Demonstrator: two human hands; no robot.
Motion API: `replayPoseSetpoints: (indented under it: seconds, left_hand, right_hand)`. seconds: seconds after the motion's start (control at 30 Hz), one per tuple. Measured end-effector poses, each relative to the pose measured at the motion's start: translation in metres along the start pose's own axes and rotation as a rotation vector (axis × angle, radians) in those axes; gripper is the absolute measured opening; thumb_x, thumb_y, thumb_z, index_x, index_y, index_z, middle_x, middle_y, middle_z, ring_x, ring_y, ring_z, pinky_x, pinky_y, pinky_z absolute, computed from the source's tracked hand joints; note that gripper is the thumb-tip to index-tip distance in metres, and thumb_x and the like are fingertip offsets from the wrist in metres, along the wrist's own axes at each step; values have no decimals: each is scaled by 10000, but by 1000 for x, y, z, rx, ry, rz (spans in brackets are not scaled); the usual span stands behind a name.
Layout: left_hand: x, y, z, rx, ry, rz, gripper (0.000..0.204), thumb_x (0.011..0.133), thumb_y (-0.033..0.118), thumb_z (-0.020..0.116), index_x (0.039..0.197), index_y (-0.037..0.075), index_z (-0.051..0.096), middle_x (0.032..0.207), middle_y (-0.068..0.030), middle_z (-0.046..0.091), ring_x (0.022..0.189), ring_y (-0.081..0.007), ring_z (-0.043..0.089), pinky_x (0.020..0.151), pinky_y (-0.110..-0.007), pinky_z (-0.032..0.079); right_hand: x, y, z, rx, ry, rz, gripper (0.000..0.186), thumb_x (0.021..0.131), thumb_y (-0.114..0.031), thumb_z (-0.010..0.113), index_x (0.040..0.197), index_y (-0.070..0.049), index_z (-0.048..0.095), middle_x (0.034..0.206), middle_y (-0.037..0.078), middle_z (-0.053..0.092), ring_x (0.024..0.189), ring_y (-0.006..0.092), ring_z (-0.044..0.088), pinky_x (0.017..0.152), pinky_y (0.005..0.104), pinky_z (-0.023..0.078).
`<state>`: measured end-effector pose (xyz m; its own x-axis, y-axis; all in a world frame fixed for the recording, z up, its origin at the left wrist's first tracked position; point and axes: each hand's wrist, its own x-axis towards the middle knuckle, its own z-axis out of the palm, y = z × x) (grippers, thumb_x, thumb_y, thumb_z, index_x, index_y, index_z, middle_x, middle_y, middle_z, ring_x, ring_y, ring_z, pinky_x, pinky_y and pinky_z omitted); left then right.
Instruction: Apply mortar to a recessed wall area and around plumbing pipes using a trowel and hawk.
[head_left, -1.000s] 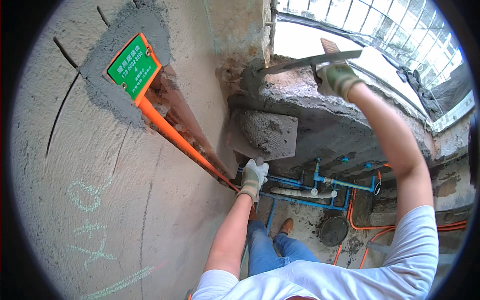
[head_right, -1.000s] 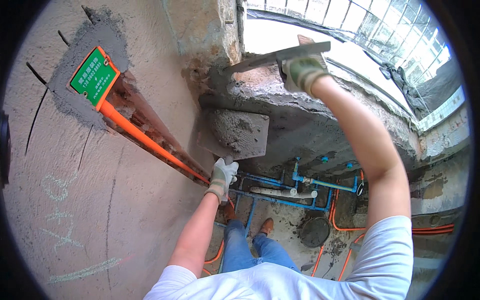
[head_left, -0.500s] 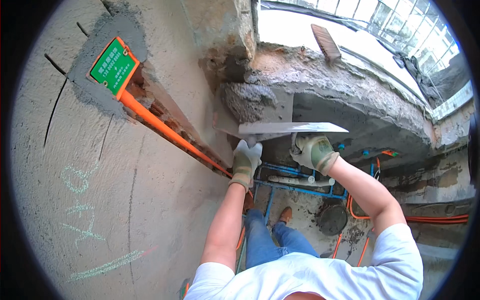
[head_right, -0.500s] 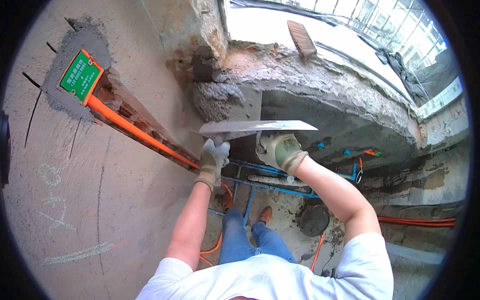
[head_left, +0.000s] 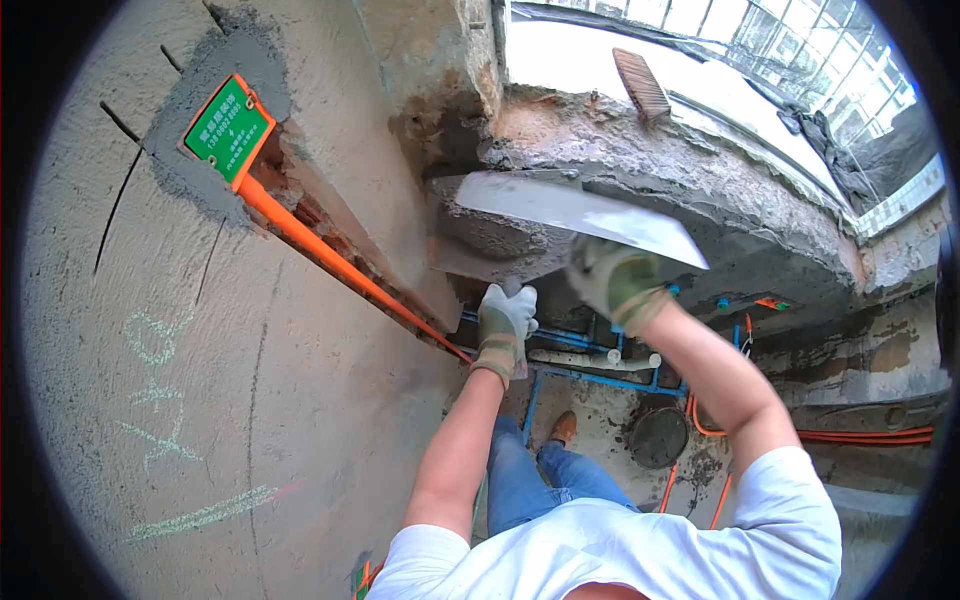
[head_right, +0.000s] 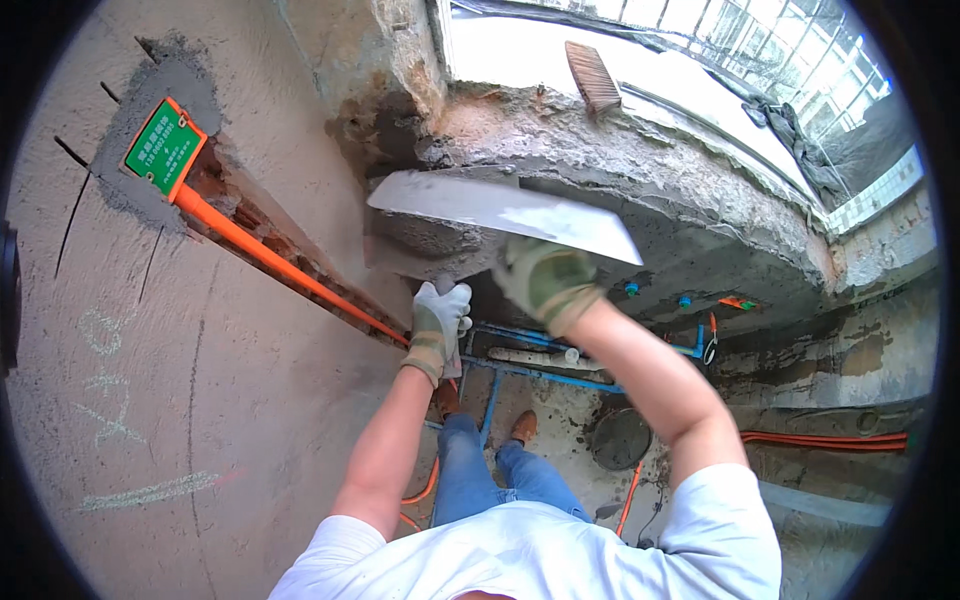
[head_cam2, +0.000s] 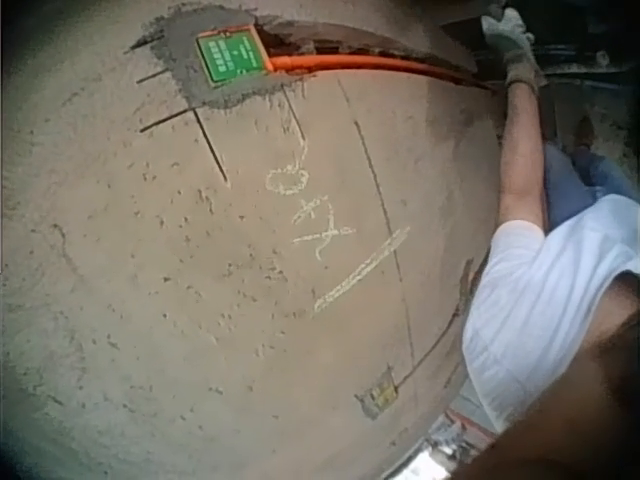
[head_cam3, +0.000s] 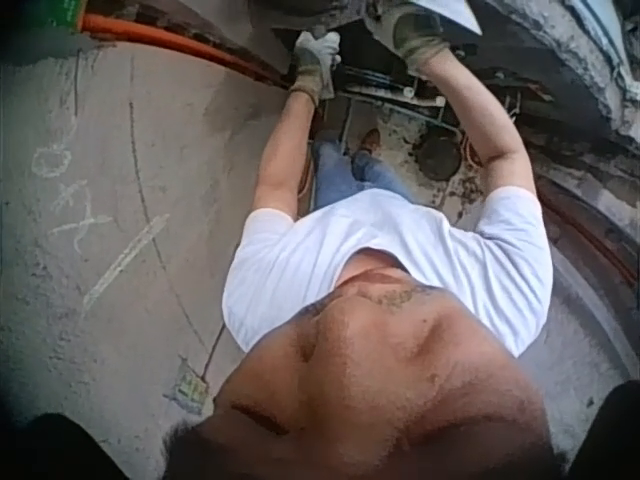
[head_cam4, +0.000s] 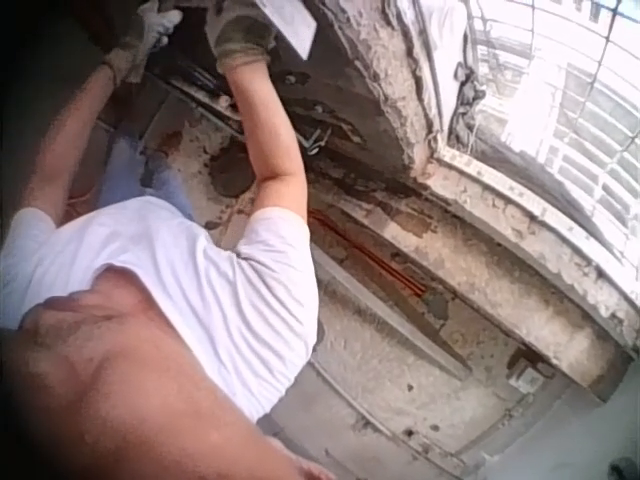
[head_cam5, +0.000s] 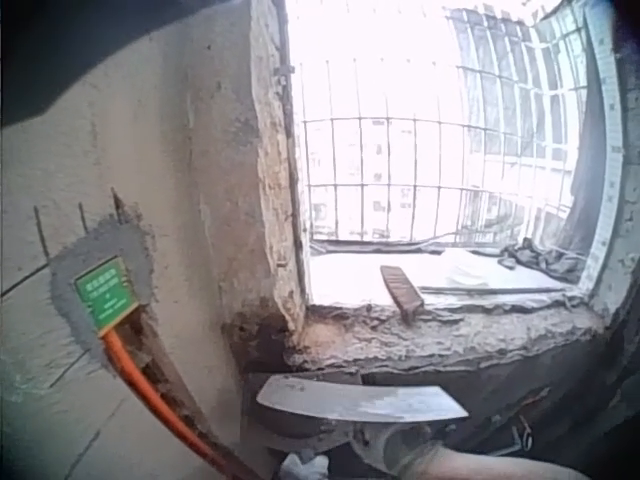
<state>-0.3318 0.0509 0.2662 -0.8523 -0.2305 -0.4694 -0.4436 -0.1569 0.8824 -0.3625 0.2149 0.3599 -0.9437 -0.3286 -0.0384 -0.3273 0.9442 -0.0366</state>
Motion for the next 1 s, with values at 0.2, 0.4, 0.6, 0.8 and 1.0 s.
replayPoseSetpoints:
  seconds: [0.2,0.4,0.6,0.8,1.0]
  left_hand:
    - [-20,9,2,-47,-41,-62,317,824,123,670,857,99,356,616,-7,458,413,-80,403,361,-267,305]
    - [-22,18,-17,3,11,-78,314,836,136,666,861,92,356,616,-13,462,410,-91,427,356,-277,309]
    - [-30,-4,3,12,-62,-57,215,838,142,642,862,49,450,604,-34,463,387,-121,413,354,-321,341]
    - [1,7,-21,89,24,-72,253,826,192,631,853,14,453,605,-51,487,399,-133,462,359,-316,357]
    - [38,6,-23,119,-22,-85,273,829,170,660,873,20,436,663,-50,512,466,-100,450,389,-268,378]
  right_hand:
    - [43,132,83,-115,616,-231,277,893,-314,597,1134,-198,667,1063,85,677,1012,333,620,937,504,461]
    - [36,117,90,-64,575,-256,268,877,-310,608,1109,-193,675,1056,88,679,1009,331,622,928,494,466]
    - [21,106,88,-44,533,-257,259,861,-306,619,1083,-187,683,1049,90,680,1005,330,623,920,484,471]
    - [36,69,41,112,316,-112,244,823,-290,624,1002,-137,690,984,102,683,971,335,631,879,465,487]
    - [132,55,-48,327,-399,41,249,757,-279,640,881,-64,667,840,135,683,790,222,616,752,368,497]
